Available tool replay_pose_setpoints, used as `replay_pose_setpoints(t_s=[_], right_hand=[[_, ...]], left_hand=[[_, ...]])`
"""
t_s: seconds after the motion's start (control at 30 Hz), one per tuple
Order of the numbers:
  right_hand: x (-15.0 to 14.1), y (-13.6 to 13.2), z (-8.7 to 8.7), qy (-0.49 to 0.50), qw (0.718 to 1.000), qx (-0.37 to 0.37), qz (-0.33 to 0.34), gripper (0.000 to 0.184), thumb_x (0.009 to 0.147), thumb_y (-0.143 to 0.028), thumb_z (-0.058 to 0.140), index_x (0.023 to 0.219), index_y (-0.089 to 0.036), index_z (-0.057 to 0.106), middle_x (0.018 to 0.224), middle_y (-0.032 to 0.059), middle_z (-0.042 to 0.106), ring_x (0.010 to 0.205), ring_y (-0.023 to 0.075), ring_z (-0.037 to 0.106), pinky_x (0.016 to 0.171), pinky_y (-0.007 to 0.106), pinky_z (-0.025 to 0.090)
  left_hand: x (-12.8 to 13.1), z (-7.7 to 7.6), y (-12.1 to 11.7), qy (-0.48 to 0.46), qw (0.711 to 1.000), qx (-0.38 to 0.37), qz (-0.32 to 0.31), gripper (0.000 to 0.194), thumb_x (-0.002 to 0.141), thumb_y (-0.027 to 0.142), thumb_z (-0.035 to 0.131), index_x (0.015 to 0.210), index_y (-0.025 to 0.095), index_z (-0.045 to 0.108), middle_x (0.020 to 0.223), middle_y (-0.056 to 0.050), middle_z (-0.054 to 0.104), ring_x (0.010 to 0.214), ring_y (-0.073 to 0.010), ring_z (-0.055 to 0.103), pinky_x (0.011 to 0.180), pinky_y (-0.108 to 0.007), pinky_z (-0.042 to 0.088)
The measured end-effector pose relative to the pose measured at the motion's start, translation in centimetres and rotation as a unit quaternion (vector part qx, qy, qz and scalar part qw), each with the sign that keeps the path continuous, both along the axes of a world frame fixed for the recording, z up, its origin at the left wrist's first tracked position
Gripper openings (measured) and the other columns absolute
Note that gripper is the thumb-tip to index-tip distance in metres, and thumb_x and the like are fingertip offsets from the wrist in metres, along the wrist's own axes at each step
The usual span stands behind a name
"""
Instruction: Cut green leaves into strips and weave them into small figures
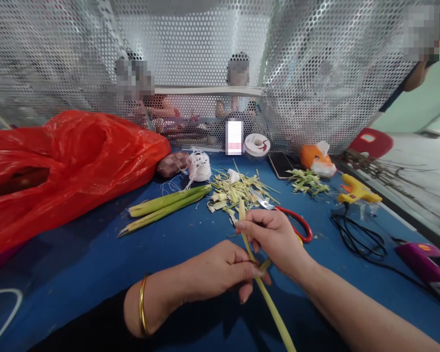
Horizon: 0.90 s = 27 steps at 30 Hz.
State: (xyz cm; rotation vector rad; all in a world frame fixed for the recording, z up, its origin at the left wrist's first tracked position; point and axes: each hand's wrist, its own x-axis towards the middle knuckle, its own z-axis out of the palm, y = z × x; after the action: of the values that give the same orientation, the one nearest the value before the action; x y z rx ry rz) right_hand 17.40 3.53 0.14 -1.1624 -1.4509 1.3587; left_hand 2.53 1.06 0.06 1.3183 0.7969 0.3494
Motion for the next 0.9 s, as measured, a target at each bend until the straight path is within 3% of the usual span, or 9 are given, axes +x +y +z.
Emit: replay_pose_setpoints(t_s=[0.2, 0.3, 0.43, 0.53, 0.63, 0.7, 0.77, 0.83, 0.9], right_hand=[[-0.7, -0.6, -0.5, -0.032, 0.999, 0.035, -0.012, 0.027, 0.075, -0.031, 0.064, 0.052, -0.019, 0.056, 0.043, -0.0061, 0.044, 0.042, 0.0082, 0.038, 0.042, 0.023, 0.031], [-0.9, -0.7, -0.8, -0.076, 0.993, 0.093, -0.016, 0.031, 0.077, -0.029, 0.064, 0.05, -0.019, 0.051, 0.047, -0.006, 0.043, 0.047, 0.0089, 0.038, 0.046, 0.023, 0.032], [-0.1, 0.0, -0.9, -0.146, 0.964, 0.218, -0.043, 0.025, 0.085, -0.028, 0.058, 0.062, -0.02, 0.059, 0.058, -0.0038, 0.051, 0.057, 0.0114, 0.046, 0.055, 0.024, 0.038], [1.4, 1.2, -0.5, -0.129, 0.939, 0.27, -0.167, 0.02, 0.091, -0.031, 0.05, 0.09, -0.021, 0.067, 0.08, 0.0016, 0.065, 0.076, 0.0162, 0.057, 0.07, 0.028, 0.043], [2.4, 2.3, -0.2, -0.092, 0.928, 0.233, -0.277, 0.024, 0.088, -0.04, 0.055, 0.091, -0.019, 0.067, 0.083, 0.003, 0.066, 0.08, 0.0189, 0.058, 0.07, 0.029, 0.042], [2.4, 2.6, -0.4, -0.053, 0.964, 0.148, -0.214, 0.031, 0.084, -0.047, 0.059, 0.08, -0.018, 0.067, 0.072, 0.0016, 0.063, 0.072, 0.0177, 0.057, 0.065, 0.028, 0.042], [2.0, 2.6, -0.9, 0.004, 0.997, 0.047, -0.068, 0.036, 0.082, -0.051, 0.062, 0.075, -0.016, 0.068, 0.064, 0.0002, 0.06, 0.065, 0.0163, 0.056, 0.064, 0.028, 0.042], [1.3, 2.2, -1.3, 0.067, 0.996, -0.035, 0.05, 0.035, 0.08, -0.05, 0.065, 0.076, -0.016, 0.07, 0.057, -0.0017, 0.056, 0.059, 0.0145, 0.055, 0.062, 0.028, 0.042], [0.8, 1.7, -1.5, 0.106, 0.99, -0.071, 0.066, 0.032, 0.076, -0.048, 0.07, 0.075, -0.016, 0.071, 0.053, -0.0028, 0.056, 0.054, 0.0128, 0.053, 0.058, 0.027, 0.042]], left_hand=[[0.3, -0.9, -0.2, -0.012, 0.998, -0.009, -0.054, 0.032, 0.09, 0.039, 0.05, 0.092, 0.018, 0.074, 0.051, 0.003, 0.052, 0.051, -0.0106, 0.04, 0.057, -0.025, 0.03], [0.8, -1.4, -0.3, -0.026, 0.998, -0.048, -0.043, 0.027, 0.087, 0.036, 0.054, 0.09, 0.015, 0.071, 0.051, 0.004, 0.051, 0.05, -0.0089, 0.042, 0.054, -0.023, 0.028], [0.9, -1.2, 0.2, -0.043, 0.994, -0.085, 0.051, 0.031, 0.082, 0.042, 0.06, 0.082, 0.013, 0.07, 0.059, 0.003, 0.055, 0.045, -0.0053, 0.036, 0.045, -0.022, 0.02], [0.2, -0.6, 1.0, -0.08, 0.98, -0.095, 0.159, 0.035, 0.079, 0.046, 0.064, 0.087, 0.013, 0.071, 0.067, 0.0, 0.058, 0.046, -0.0046, 0.039, 0.042, -0.019, 0.023], [-0.5, -0.2, 1.8, -0.137, 0.96, -0.106, 0.22, 0.043, 0.079, 0.05, 0.063, 0.097, 0.012, 0.071, 0.071, -0.002, 0.059, 0.05, -0.0056, 0.046, 0.042, -0.017, 0.03], [-0.7, -0.2, 2.0, -0.159, 0.952, -0.115, 0.235, 0.048, 0.079, 0.054, 0.061, 0.097, 0.011, 0.071, 0.071, -0.003, 0.06, 0.049, -0.006, 0.047, 0.041, -0.017, 0.031], [-0.7, -0.4, 2.0, -0.154, 0.952, -0.117, 0.239, 0.05, 0.08, 0.057, 0.058, 0.094, 0.01, 0.071, 0.069, -0.003, 0.06, 0.048, -0.0059, 0.048, 0.039, -0.016, 0.03], [-0.4, -0.7, 1.8, -0.126, 0.959, -0.109, 0.231, 0.048, 0.079, 0.056, 0.059, 0.09, 0.01, 0.07, 0.065, -0.001, 0.058, 0.046, -0.0051, 0.046, 0.038, -0.015, 0.029], [-0.2, -0.9, 1.5, -0.094, 0.965, -0.095, 0.226, 0.041, 0.079, 0.052, 0.062, 0.085, 0.012, 0.068, 0.059, 0.002, 0.054, 0.043, -0.0042, 0.043, 0.038, -0.015, 0.028]])
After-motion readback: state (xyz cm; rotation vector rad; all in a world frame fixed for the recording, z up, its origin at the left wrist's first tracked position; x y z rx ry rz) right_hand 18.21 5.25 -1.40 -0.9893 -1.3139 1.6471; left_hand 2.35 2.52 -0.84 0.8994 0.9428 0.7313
